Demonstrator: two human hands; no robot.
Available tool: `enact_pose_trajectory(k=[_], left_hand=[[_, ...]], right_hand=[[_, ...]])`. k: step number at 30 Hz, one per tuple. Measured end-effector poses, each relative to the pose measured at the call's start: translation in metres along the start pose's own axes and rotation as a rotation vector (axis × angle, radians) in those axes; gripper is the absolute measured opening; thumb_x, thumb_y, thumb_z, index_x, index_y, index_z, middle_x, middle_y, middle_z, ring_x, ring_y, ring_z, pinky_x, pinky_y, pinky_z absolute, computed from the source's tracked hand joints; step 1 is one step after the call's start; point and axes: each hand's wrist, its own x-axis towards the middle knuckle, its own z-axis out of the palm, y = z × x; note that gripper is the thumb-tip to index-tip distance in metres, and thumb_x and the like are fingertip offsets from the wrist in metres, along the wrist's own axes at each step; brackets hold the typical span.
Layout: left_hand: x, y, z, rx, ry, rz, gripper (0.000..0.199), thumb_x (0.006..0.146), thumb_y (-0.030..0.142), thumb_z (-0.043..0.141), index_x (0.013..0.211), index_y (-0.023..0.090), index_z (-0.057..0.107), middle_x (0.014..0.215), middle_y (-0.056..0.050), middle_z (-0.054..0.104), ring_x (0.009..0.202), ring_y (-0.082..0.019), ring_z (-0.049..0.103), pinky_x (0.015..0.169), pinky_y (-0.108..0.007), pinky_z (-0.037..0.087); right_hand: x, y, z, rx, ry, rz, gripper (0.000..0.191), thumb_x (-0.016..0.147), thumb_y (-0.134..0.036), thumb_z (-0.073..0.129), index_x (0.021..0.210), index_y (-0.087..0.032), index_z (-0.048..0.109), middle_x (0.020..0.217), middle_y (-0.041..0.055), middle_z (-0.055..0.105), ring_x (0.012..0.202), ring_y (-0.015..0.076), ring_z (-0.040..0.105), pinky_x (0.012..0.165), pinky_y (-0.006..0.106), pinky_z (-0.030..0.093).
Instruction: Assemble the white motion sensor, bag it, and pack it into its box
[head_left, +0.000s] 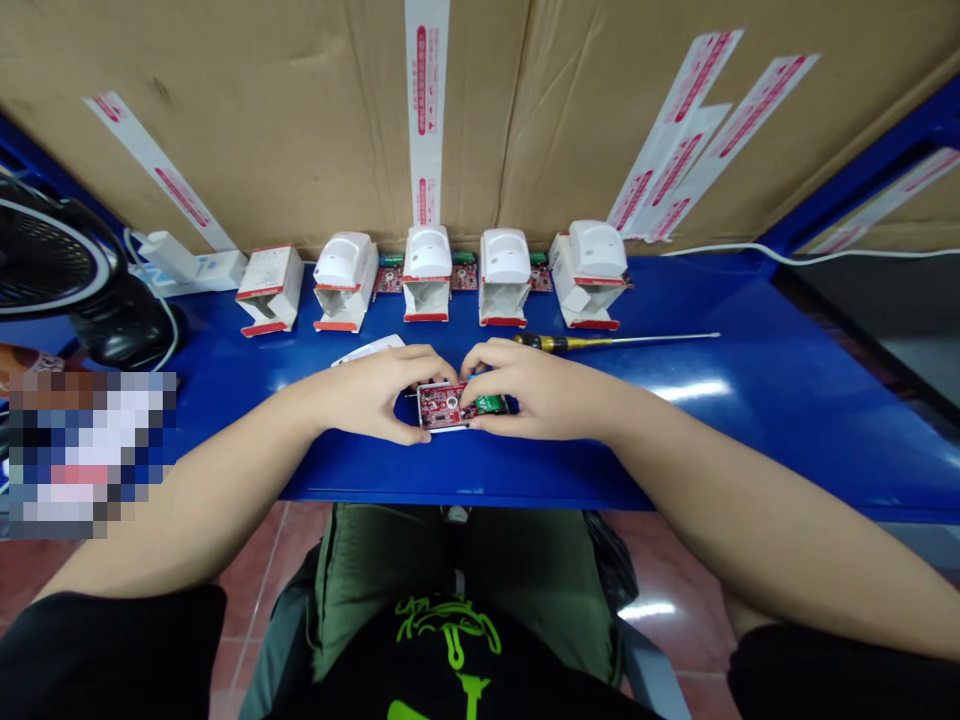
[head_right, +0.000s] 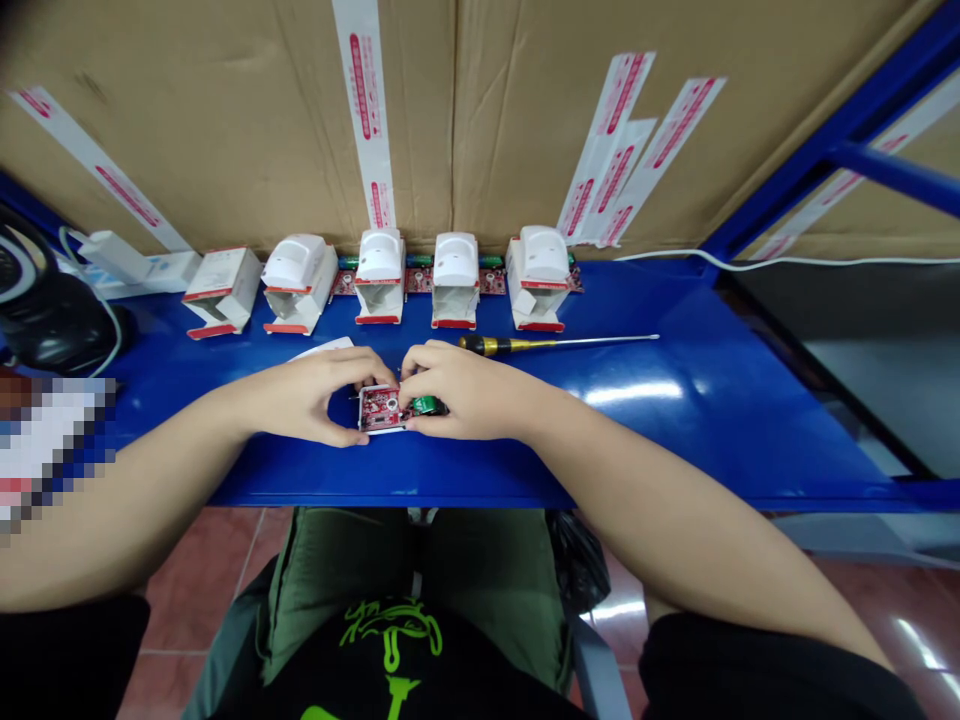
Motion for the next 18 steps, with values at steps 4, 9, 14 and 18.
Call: enact_pose_trajectory(k=[4,9,14,18], left_hand=[[-0.001,0.003,-0.002,-0.003,-0.033,-0.008,0.039,0.089,0.026,0.089,0.125,0.023,0.076,0.126,-0.009,0.070,0.112,-0.027,0.072,0.108,-0.041,0.057],[-0.001,0.006,-0.002,-0.003,-0.055,-0.007,0.036,0.092,0.022,0.083,0.127,0.026,0.079,0.124,-0.008,0.066,0.112,-0.025,0.070,0.108,-0.038,0.057],[0.000,0.005,-0.001,0.021,-0.066,0.023,0.044,0.092,0.022,0.079,0.136,0.027,0.079,0.125,-0.009,0.065,0.116,-0.027,0.069,0.109,-0.040,0.058],[0.000,0.004,0.001,0.052,-0.064,0.035,0.048,0.090,0.021,0.079,0.138,0.026,0.079,0.126,-0.010,0.065,0.115,-0.027,0.069,0.108,-0.040,0.059]], right_hand=[[-0.003,-0.001,-0.003,0.027,-0.046,0.026,0.020,0.104,-0.031,0.073,0.117,-0.022,0.084,0.134,0.0146,0.070,0.123,0.0286,0.068,0.118,0.050,0.053],[-0.007,-0.003,-0.012,0.042,-0.102,0.105,0.033,0.095,-0.022,0.077,0.127,-0.024,0.081,0.143,0.0132,0.067,0.128,0.0286,0.068,0.116,0.046,0.055],[-0.006,-0.003,-0.018,0.047,-0.079,0.140,0.034,0.089,-0.026,0.085,0.122,-0.021,0.078,0.124,0.0099,0.076,0.112,0.0277,0.072,0.107,0.043,0.059],[-0.005,-0.002,-0.018,0.007,-0.050,0.120,0.030,0.091,-0.030,0.088,0.118,-0.021,0.079,0.118,0.0093,0.080,0.109,0.0277,0.074,0.104,0.042,0.059]])
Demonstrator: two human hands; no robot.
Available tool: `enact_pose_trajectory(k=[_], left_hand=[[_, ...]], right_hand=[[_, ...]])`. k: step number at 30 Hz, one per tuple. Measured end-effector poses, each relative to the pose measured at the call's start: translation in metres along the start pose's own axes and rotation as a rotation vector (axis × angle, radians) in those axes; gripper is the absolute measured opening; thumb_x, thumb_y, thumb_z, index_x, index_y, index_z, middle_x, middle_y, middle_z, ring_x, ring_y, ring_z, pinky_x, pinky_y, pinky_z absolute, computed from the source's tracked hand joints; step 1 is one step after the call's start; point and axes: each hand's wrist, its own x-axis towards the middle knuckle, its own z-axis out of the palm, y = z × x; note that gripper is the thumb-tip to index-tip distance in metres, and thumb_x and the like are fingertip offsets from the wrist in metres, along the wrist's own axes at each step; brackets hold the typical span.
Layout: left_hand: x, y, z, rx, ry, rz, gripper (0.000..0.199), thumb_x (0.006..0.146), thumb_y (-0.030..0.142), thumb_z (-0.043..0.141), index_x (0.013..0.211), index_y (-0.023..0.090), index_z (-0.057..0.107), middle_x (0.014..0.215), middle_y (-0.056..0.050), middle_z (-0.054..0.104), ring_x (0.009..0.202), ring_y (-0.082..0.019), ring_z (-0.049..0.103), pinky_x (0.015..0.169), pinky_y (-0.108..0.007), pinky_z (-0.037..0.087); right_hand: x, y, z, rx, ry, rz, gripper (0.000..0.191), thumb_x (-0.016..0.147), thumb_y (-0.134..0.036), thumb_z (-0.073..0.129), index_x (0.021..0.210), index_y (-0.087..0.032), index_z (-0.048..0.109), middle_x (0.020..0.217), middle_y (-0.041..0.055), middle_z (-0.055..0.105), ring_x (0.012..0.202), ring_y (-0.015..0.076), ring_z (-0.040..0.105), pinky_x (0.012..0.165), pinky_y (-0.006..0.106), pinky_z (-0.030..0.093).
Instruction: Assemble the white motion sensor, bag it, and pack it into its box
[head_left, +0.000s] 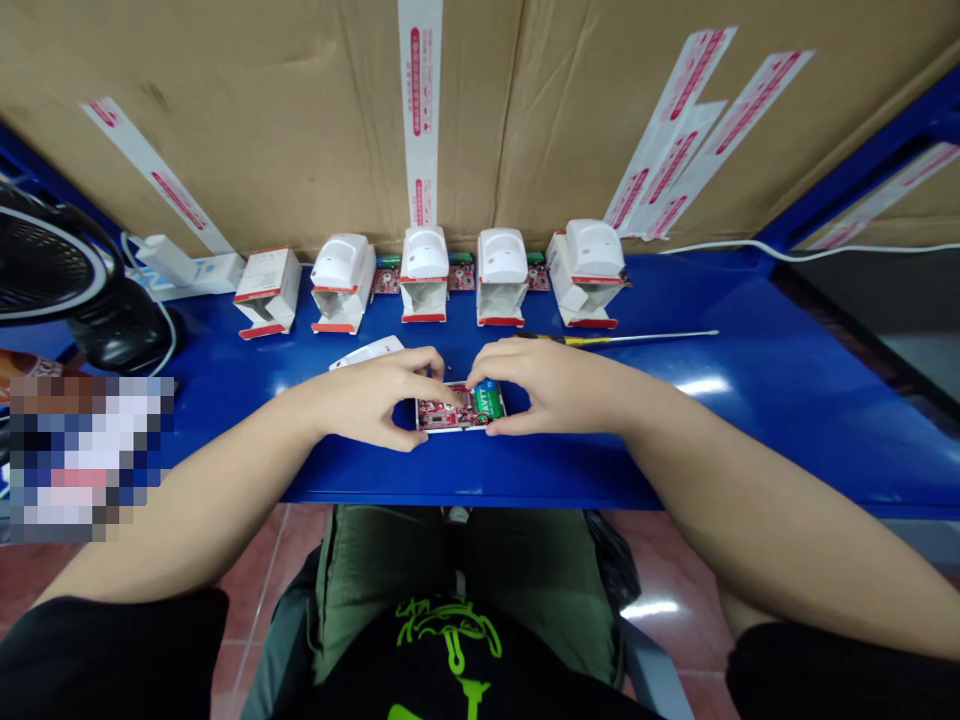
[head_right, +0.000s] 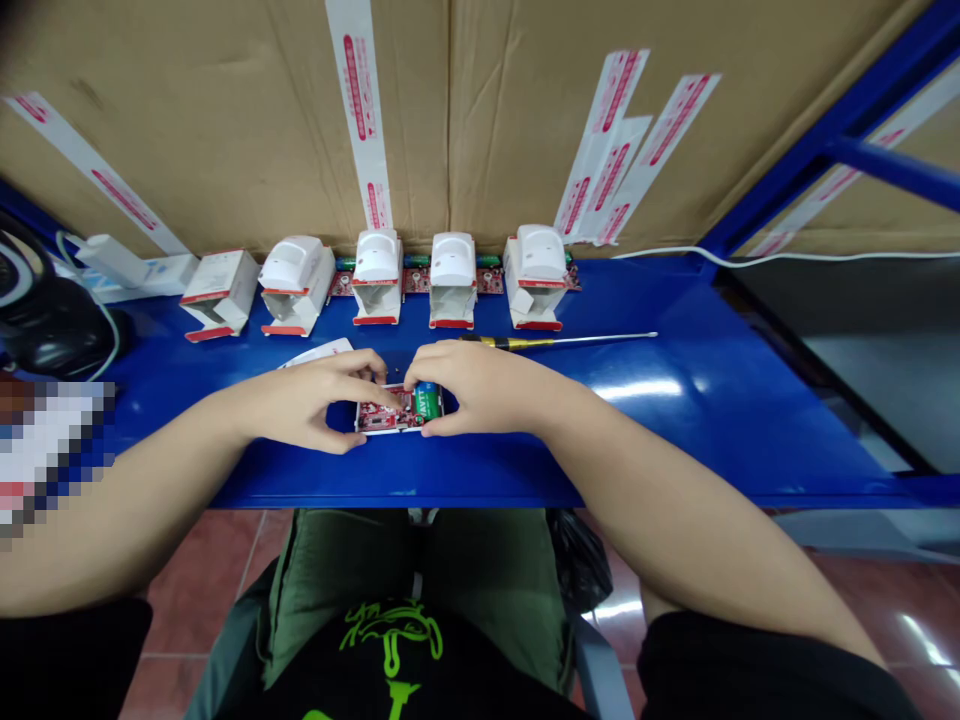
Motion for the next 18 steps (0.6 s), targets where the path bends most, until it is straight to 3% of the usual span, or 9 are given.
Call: enact_pose_trajectory(k=[7,18], left_hand=[[0.0012,0.0011,0.0038,0.099,0.007,0.033,0.043,0.090,0.022,0.079,0.133,0.025,0.080,0.123,-0.010,0.064,0.108,-0.027,0.069,0.102,-0.040,0.060],[0.0002,0.0009,0.0074,0.163,0.022,0.045,0.039,0.089,0.022,0.080,0.128,0.022,0.078,0.125,-0.013,0.064,0.103,-0.027,0.069,0.094,-0.040,0.062]], right_hand=[[-0.0011,-0.0034,-0.0001,-0.073,0.009,0.111,0.035,0.090,-0.036,0.090,0.119,-0.019,0.081,0.113,0.0104,0.080,0.102,0.0286,0.075,0.094,0.042,0.059],[0.0011,-0.0089,-0.0001,-0.098,-0.022,0.167,0.038,0.085,-0.031,0.094,0.118,-0.018,0.081,0.116,0.0107,0.079,0.107,0.0312,0.075,0.096,0.043,0.057]])
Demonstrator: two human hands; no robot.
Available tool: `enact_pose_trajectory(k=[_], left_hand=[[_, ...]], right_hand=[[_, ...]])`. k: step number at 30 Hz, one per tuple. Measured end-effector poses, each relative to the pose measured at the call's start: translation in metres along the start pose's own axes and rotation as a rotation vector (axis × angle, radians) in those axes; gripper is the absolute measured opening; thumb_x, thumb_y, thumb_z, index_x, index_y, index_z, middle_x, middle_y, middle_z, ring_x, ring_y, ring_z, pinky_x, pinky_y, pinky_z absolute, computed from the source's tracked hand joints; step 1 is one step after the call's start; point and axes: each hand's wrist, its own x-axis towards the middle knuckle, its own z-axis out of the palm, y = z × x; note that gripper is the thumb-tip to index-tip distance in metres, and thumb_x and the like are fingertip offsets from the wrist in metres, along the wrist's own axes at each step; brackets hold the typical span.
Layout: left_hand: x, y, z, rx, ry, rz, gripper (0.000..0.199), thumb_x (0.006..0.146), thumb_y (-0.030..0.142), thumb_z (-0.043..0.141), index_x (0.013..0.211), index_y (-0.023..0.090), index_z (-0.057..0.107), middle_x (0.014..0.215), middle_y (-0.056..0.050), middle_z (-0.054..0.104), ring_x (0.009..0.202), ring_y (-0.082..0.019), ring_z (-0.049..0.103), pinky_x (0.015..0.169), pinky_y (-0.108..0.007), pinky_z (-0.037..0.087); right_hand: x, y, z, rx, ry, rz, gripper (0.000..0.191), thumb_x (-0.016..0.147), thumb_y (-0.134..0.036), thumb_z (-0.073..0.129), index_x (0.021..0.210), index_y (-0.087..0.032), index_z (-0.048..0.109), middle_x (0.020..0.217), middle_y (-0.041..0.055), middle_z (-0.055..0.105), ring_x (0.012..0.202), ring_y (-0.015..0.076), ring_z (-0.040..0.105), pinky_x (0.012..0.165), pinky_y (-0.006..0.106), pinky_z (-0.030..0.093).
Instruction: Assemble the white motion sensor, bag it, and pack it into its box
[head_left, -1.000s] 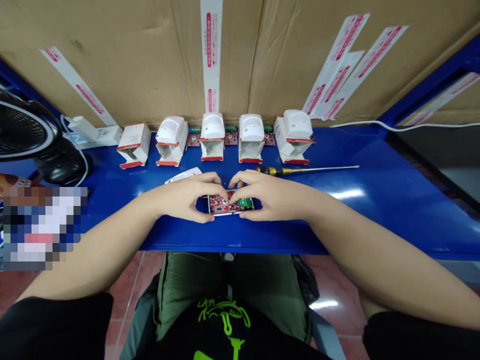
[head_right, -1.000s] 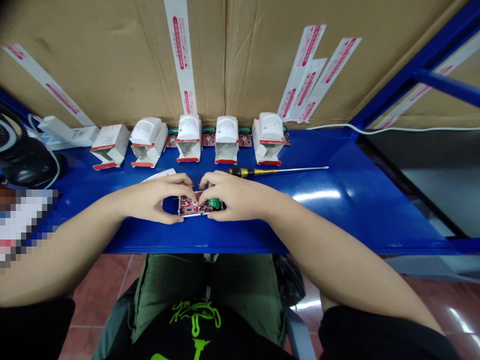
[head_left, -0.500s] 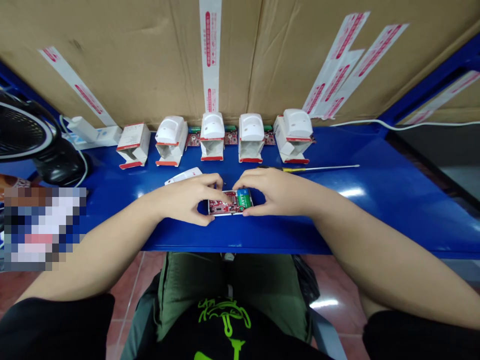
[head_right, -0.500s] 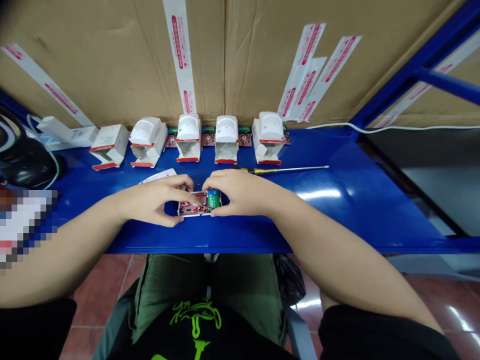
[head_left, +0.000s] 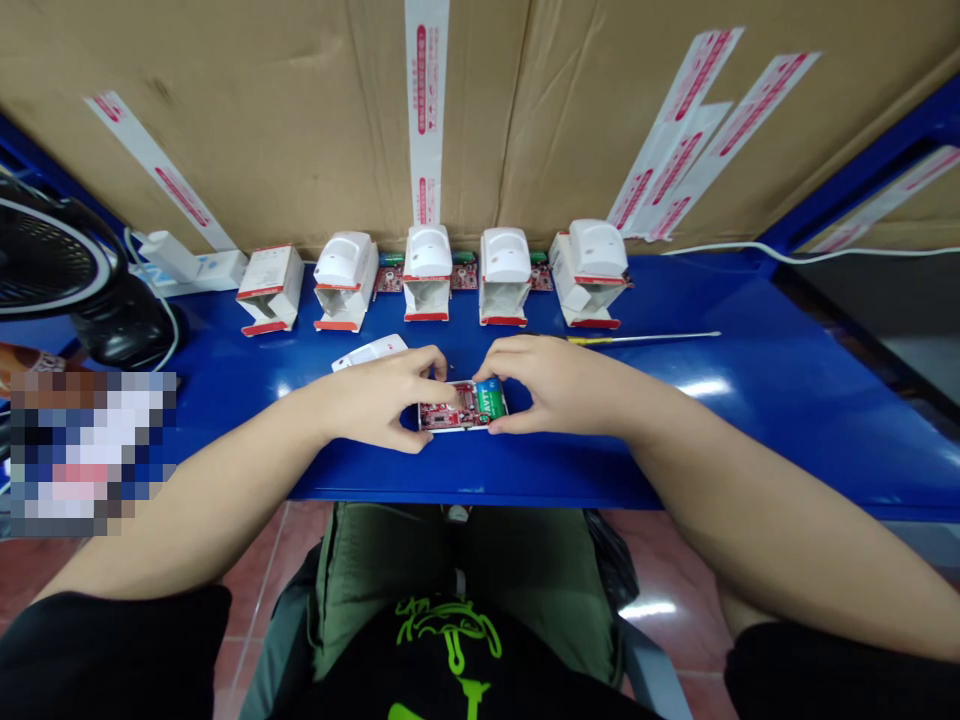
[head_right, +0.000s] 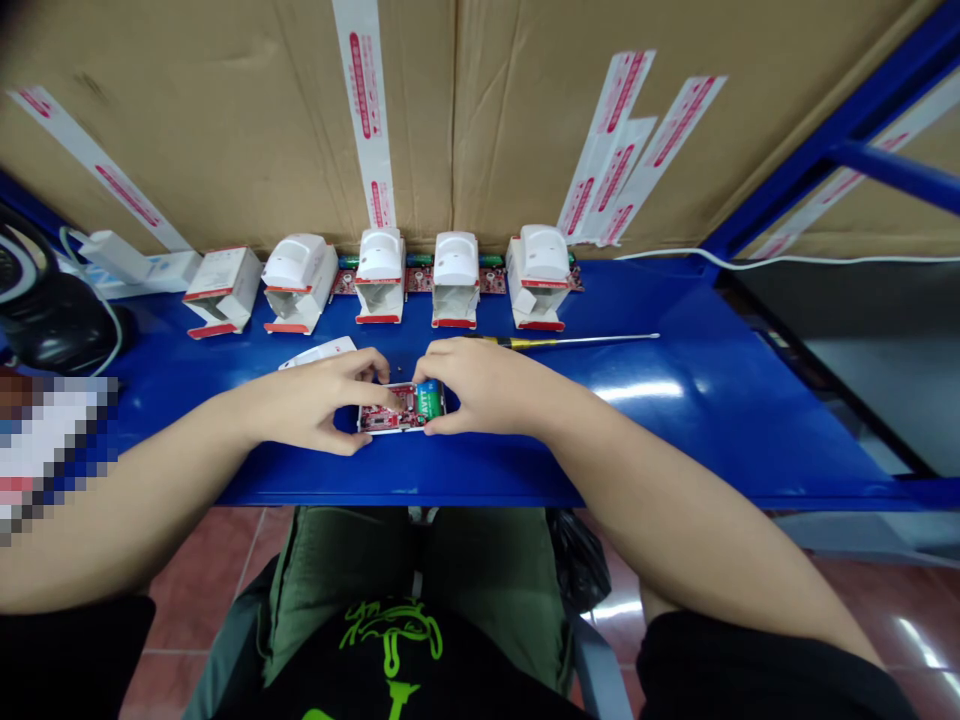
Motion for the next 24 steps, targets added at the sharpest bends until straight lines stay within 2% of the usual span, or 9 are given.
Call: enact_pose_trajectory(k=[5,11,16,20,22,24], left_hand=[[0.0003,0.0017,-0.0012,0.024,-0.013,-0.002,0.037,0.091,0.023,0.079,0.128,0.024,0.077,0.125,-0.012,0.068,0.110,-0.029,0.070,0.100,-0.042,0.060],[0.0000,0.0022,-0.0032,0.014,0.005,-0.034,0.034,0.089,0.024,0.080,0.124,0.023,0.076,0.118,-0.009,0.066,0.098,-0.025,0.068,0.092,-0.036,0.059],[-0.0001,-0.0016,-0.0053,-0.042,0.012,-0.038,0.032,0.092,0.026,0.080,0.124,0.023,0.076,0.115,-0.007,0.062,0.098,-0.023,0.067,0.092,-0.035,0.058],[0.0016,-0.0027,-0.0070,-0.108,0.109,-0.045,0.018,0.096,0.027,0.078,0.114,0.022,0.078,0.108,-0.005,0.060,0.098,-0.022,0.066,0.092,-0.034,0.058],[0.0032,-0.0017,-0.0070,-0.144,0.184,-0.072,0.009,0.099,0.026,0.073,0.104,0.021,0.078,0.103,-0.004,0.059,0.092,-0.020,0.064,0.087,-0.032,0.057],[0.0050,-0.0004,-0.0058,-0.197,0.251,-0.119,0.008,0.100,0.024,0.070,0.101,0.020,0.077,0.100,-0.003,0.058,0.087,-0.017,0.063,0.080,-0.029,0.056]], right_hand=[[0.0003,-0.0004,0.0003,0.016,0.015,-0.011,0.033,0.084,-0.031,0.095,0.112,-0.021,0.079,0.112,0.0085,0.078,0.103,0.0286,0.074,0.092,0.039,0.055],[0.0014,-0.0028,0.0023,0.032,0.037,0.009,0.043,0.081,-0.022,0.096,0.119,-0.020,0.075,0.120,0.0102,0.076,0.112,0.0311,0.071,0.101,0.043,0.055],[-0.0014,-0.0022,0.0032,0.143,0.087,-0.038,0.029,0.088,-0.015,0.084,0.114,-0.021,0.073,0.122,0.0089,0.071,0.100,0.0232,0.069,0.092,0.037,0.055],[-0.0015,-0.0012,0.0031,0.254,0.128,-0.091,0.020,0.091,-0.013,0.076,0.109,-0.022,0.073,0.107,0.0047,0.075,0.090,0.0193,0.067,0.084,0.033,0.052],[-0.0009,-0.0011,0.0029,0.290,0.159,-0.092,0.018,0.092,-0.015,0.074,0.108,-0.022,0.073,0.104,0.0038,0.078,0.089,0.0190,0.068,0.083,0.033,0.052],[-0.0005,-0.0010,0.0030,0.305,0.211,-0.085,0.016,0.092,-0.017,0.073,0.106,-0.022,0.072,0.105,0.0042,0.078,0.090,0.0195,0.069,0.084,0.034,0.052]])
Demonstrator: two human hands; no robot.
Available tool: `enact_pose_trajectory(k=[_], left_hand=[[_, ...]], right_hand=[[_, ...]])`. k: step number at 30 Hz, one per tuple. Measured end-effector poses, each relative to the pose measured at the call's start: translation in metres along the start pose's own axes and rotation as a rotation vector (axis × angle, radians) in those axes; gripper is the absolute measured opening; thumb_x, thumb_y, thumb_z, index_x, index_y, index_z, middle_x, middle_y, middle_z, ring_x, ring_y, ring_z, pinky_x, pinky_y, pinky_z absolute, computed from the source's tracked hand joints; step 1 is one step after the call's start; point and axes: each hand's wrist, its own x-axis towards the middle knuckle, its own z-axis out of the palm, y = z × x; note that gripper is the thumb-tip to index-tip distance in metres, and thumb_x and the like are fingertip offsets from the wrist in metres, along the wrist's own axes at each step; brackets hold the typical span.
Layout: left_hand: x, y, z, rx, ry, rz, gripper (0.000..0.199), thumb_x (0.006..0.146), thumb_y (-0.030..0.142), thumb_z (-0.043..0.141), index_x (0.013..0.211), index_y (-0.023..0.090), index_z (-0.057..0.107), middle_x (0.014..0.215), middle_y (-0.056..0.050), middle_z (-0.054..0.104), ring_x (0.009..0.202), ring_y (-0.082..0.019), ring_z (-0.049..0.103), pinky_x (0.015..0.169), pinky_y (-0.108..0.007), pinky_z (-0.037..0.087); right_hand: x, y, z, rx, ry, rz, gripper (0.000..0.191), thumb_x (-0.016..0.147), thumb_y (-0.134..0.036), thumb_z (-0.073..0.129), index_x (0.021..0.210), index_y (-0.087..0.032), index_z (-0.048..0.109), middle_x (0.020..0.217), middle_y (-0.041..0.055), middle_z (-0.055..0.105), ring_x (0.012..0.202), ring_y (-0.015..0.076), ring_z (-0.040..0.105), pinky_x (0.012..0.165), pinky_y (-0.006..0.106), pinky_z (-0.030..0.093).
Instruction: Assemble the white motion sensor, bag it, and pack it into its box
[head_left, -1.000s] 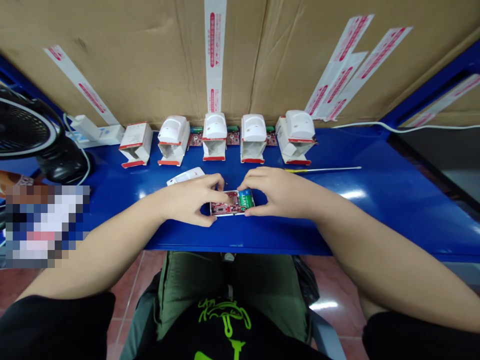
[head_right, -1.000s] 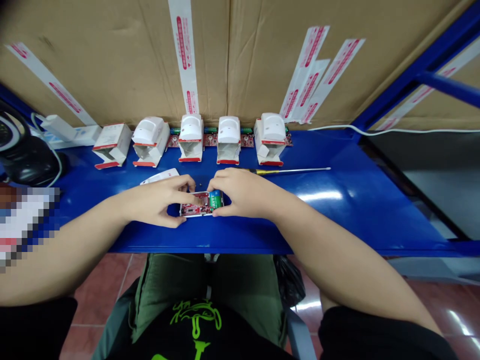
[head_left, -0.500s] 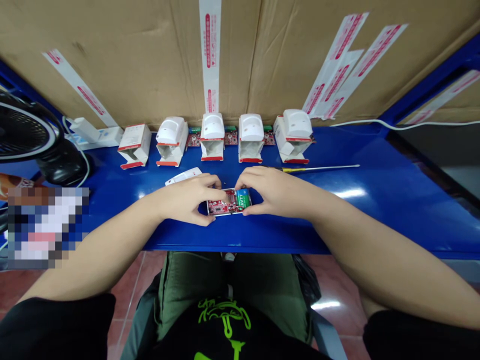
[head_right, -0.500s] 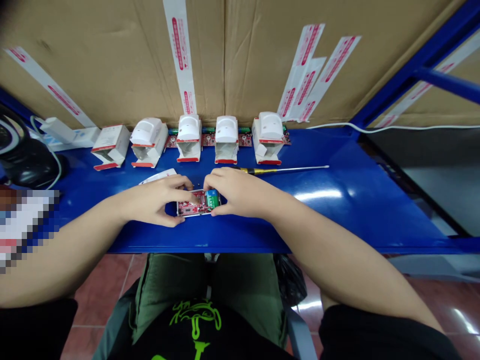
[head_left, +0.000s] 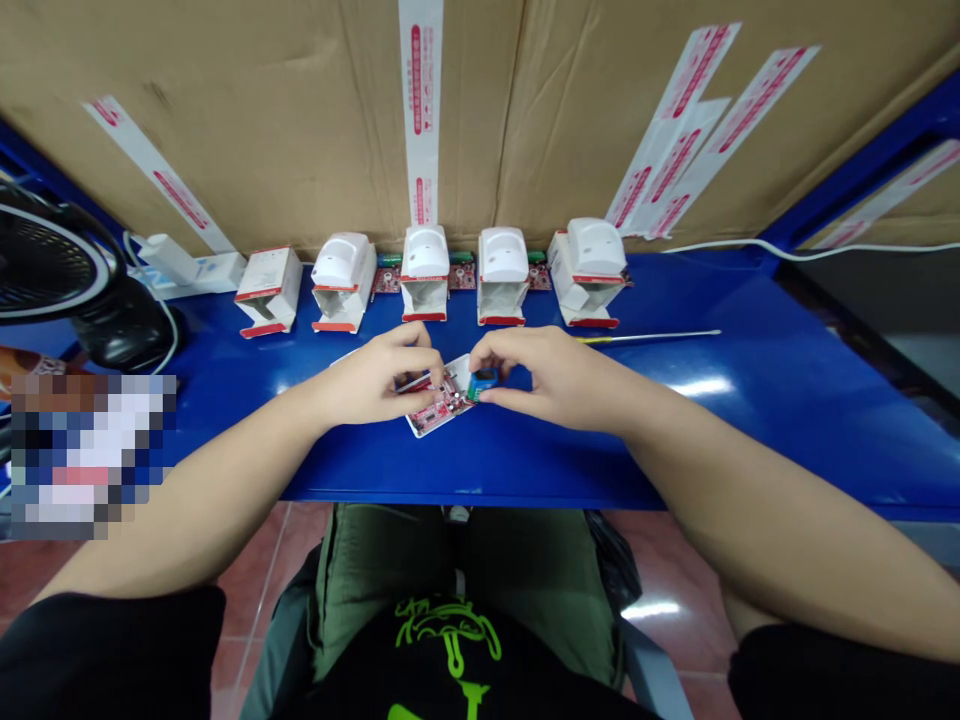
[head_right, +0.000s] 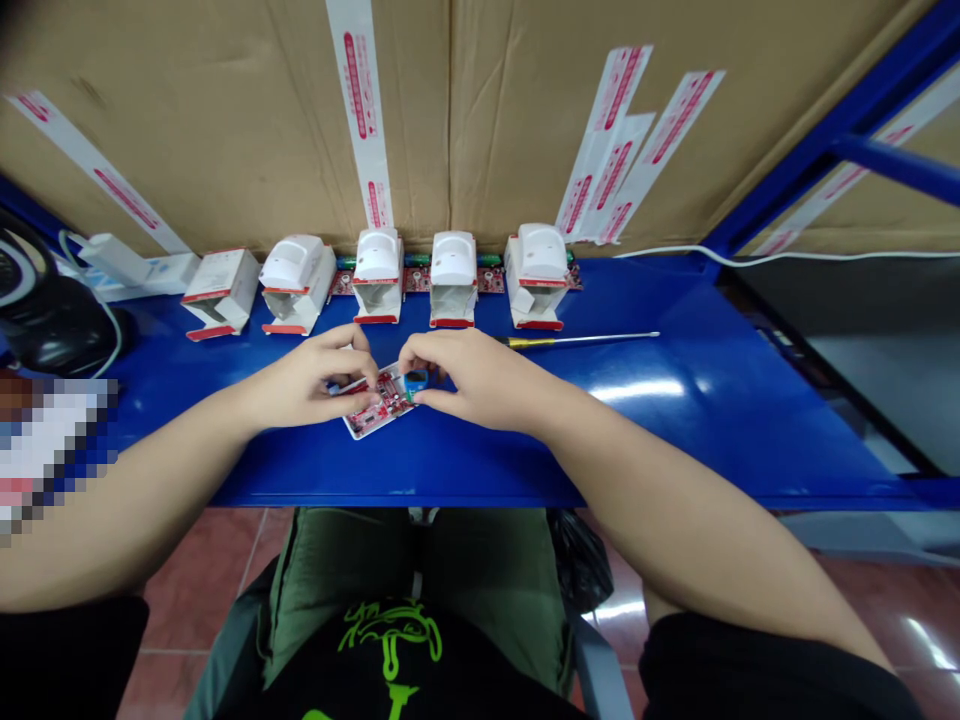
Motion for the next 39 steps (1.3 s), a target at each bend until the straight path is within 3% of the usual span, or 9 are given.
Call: enact_pose_trajectory(k=[4,7,11,15,18,20,23,33,39], left_hand=[[0.001,0.000,0.006,-0.141,0.103,-0.155,0.020,0.093,0.028,0.076,0.111,0.020,0.071,0.109,-0.004,0.066,0.082,-0.014,0.066,0.070,-0.025,0.055],[0.001,-0.001,0.010,-0.287,0.139,-0.260,0.036,0.093,0.032,0.077,0.124,0.019,0.065,0.112,-0.007,0.075,0.085,-0.017,0.074,0.071,-0.027,0.058],[0.000,-0.001,0.015,-0.440,0.150,-0.297,0.052,0.095,0.034,0.076,0.141,0.017,0.058,0.099,-0.005,0.079,0.086,-0.019,0.077,0.078,-0.031,0.062],[-0.001,0.000,0.018,-0.410,0.197,-0.310,0.059,0.093,0.031,0.078,0.147,0.015,0.060,0.102,-0.005,0.078,0.086,-0.018,0.077,0.074,-0.028,0.061],[0.000,0.000,0.021,-0.389,0.209,-0.333,0.059,0.093,0.031,0.077,0.148,0.014,0.064,0.103,-0.006,0.078,0.084,-0.018,0.077,0.070,-0.028,0.060],[0.001,0.000,0.023,-0.405,0.203,-0.327,0.056,0.094,0.031,0.077,0.146,0.013,0.067,0.105,-0.008,0.080,0.088,-0.020,0.079,0.077,-0.031,0.064],[0.004,0.002,0.023,-0.446,0.205,-0.299,0.051,0.094,0.030,0.078,0.141,0.012,0.071,0.107,-0.009,0.083,0.095,-0.022,0.081,0.087,-0.035,0.067],[0.006,0.001,0.023,-0.515,0.230,-0.229,0.047,0.092,0.028,0.087,0.135,0.015,0.073,0.098,-0.006,0.080,0.088,-0.019,0.078,0.080,-0.030,0.065],[0.006,-0.001,0.023,-0.569,0.237,-0.189,0.046,0.094,0.028,0.088,0.135,0.016,0.070,0.101,-0.006,0.078,0.090,-0.017,0.076,0.081,-0.026,0.064]], right_hand=[[0.000,0.001,0.001,-0.008,0.125,-0.007,0.013,0.091,-0.020,0.070,0.104,-0.021,0.068,0.105,0.0060,0.077,0.092,0.0208,0.070,0.086,0.036,0.056],[0.000,0.002,0.003,-0.028,0.215,-0.044,0.012,0.095,-0.021,0.066,0.107,-0.021,0.070,0.108,0.0074,0.078,0.096,0.0221,0.071,0.086,0.037,0.058],[0.001,0.002,0.010,0.007,0.315,-0.044,0.018,0.101,-0.023,0.064,0.114,-0.022,0.076,0.113,0.0089,0.076,0.097,0.0226,0.074,0.086,0.039,0.061],[0.002,0.004,0.016,0.057,0.370,0.031,0.021,0.099,-0.027,0.069,0.117,-0.022,0.080,0.109,0.0083,0.077,0.089,0.0214,0.073,0.084,0.041,0.063],[0.003,0.003,0.017,0.163,0.409,0.112,0.020,0.093,-0.032,0.078,0.110,-0.021,0.077,0.100,0.0058,0.080,0.083,0.0198,0.072,0.083,0.040,0.064],[0.003,0.001,0.016,0.194,0.424,0.133,0.020,0.092,-0.034,0.080,0.105,-0.020,0.076,0.096,0.0050,0.081,0.080,0.0191,0.072,0.082,0.039,0.064],[0.002,-0.001,0.015,0.122,0.442,0.083,0.015,0.094,-0.033,0.077,0.102,-0.021,0.080,0.099,0.0055,0.081,0.080,0.0192,0.072,0.081,0.039,0.062],[0.001,0.002,0.015,-0.123,0.480,-0.015,0.020,0.103,-0.032,0.071,0.113,-0.027,0.088,0.101,0.0063,0.072,0.092,0.0247,0.067,0.087,0.044,0.056],[0.004,0.001,0.017,0.000,0.505,-0.029,0.012,0.102,-0.028,0.069,0.105,-0.024,0.080,0.107,0.0080,0.071,0.102,0.0264,0.069,0.088,0.043,0.058]])
